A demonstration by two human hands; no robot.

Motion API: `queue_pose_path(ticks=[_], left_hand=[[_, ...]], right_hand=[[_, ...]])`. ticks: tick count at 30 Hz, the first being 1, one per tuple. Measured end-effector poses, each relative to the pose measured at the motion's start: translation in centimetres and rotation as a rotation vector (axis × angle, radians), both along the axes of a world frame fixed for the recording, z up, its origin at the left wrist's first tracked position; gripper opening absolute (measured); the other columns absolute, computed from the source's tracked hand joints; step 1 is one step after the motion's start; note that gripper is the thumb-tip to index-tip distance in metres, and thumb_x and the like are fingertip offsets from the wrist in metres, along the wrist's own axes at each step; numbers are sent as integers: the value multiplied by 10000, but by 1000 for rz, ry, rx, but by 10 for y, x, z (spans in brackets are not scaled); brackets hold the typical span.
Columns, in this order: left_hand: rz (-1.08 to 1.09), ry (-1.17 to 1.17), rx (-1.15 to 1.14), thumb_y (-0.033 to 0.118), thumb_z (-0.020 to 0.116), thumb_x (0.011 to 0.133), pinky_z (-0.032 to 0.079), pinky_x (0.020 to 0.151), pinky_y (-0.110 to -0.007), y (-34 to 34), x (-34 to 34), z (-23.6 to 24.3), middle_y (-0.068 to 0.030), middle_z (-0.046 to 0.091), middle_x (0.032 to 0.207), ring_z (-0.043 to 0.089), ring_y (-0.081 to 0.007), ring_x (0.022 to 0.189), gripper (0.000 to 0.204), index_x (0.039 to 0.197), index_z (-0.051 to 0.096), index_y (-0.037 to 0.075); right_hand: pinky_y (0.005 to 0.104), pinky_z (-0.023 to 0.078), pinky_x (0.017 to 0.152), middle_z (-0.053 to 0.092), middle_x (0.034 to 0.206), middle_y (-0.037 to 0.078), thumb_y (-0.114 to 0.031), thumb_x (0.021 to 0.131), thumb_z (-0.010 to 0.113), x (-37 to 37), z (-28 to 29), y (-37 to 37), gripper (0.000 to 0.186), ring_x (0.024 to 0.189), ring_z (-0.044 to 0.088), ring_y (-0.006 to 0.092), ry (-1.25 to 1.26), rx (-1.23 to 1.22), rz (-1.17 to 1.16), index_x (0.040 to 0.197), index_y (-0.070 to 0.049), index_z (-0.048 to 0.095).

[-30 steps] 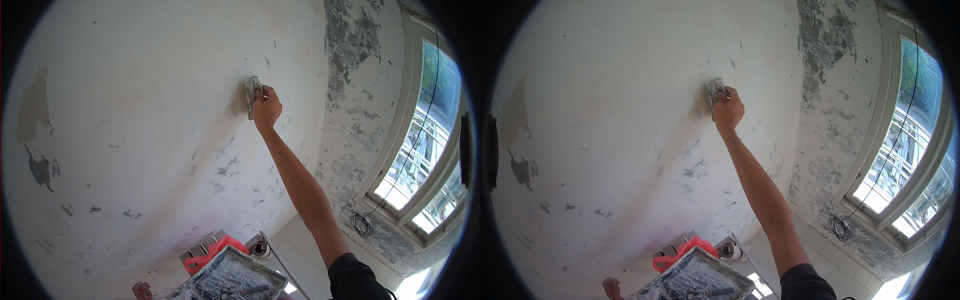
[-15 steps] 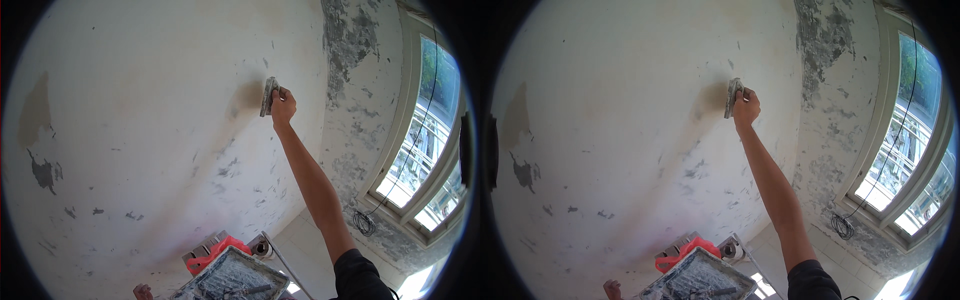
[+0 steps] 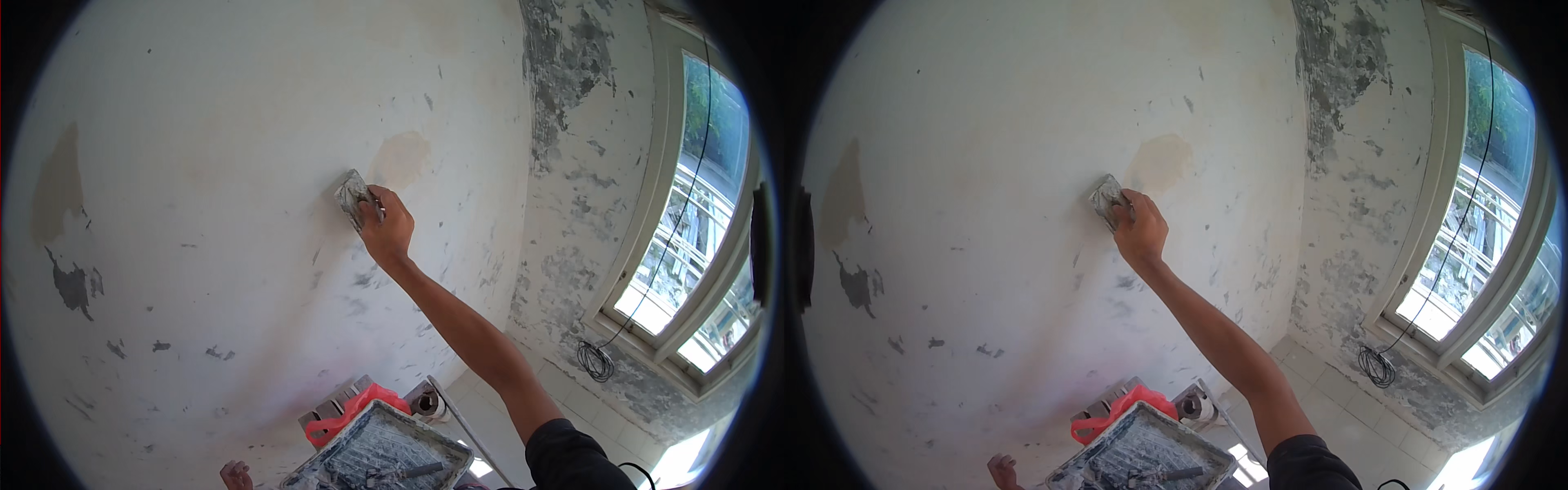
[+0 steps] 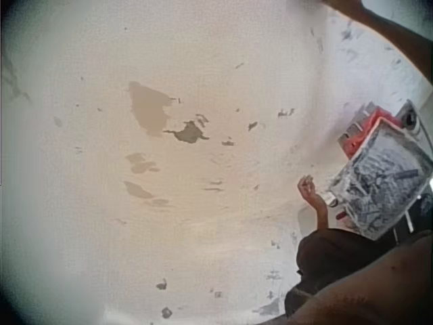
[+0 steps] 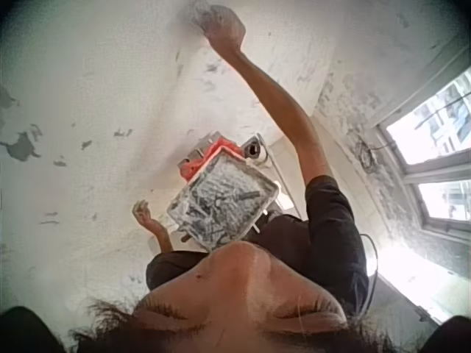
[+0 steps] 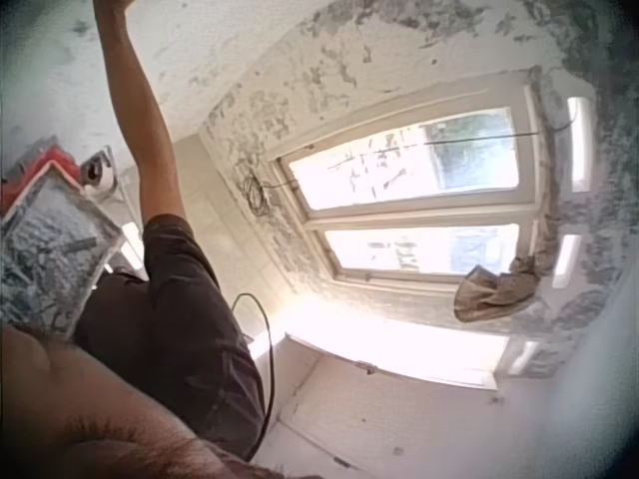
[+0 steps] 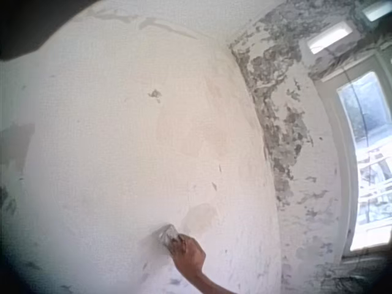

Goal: Applying wall filler or plaster to a wall using a spatula and tray.

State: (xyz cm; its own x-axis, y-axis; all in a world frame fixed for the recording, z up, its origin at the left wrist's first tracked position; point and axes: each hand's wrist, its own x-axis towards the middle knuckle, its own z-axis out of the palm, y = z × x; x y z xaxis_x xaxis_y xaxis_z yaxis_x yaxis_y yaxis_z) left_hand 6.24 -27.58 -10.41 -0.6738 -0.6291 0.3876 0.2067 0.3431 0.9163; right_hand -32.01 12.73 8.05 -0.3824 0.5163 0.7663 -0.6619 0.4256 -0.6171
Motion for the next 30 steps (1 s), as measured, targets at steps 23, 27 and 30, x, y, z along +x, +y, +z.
queue_pose_path(ticks=[23, 27, 30], left_hand=[[-30, 49, 104, 293, 555, 989, 444, 954, -382, -1, -3, -3, -125, 637, 1127, 618, -267, 1055, 359, 1232, 571, 30], [-81, 113, -65, 248, 593, 974, 497, 843, -365, -74, -10, -50, -98, 627, 1015, 622, -209, 934, 273, 1144, 571, 36], [-168, 134, -216, 116, 569, 944, 510, 811, -338, -23, -18, -22, -124, 582, 1014, 603, -202, 897, 258, 1175, 522, 12]], right_hand=[[393, 508, 769, 693, 959, 111, -57, 858, 657, -13, 17, 41, 182, 895, 663, 300, -80, -171, -83, 1038, -57, 632], [375, 521, 796, 689, 972, 141, -52, 851, 685, 29, 1, -25, 240, 886, 668, 288, -88, 57, 96, 1084, -33, 633], [290, 531, 795, 672, 960, 46, -11, 942, 583, 86, -26, -49, 206, 888, 632, 126, -284, -128, 738, 1146, -6, 614]])
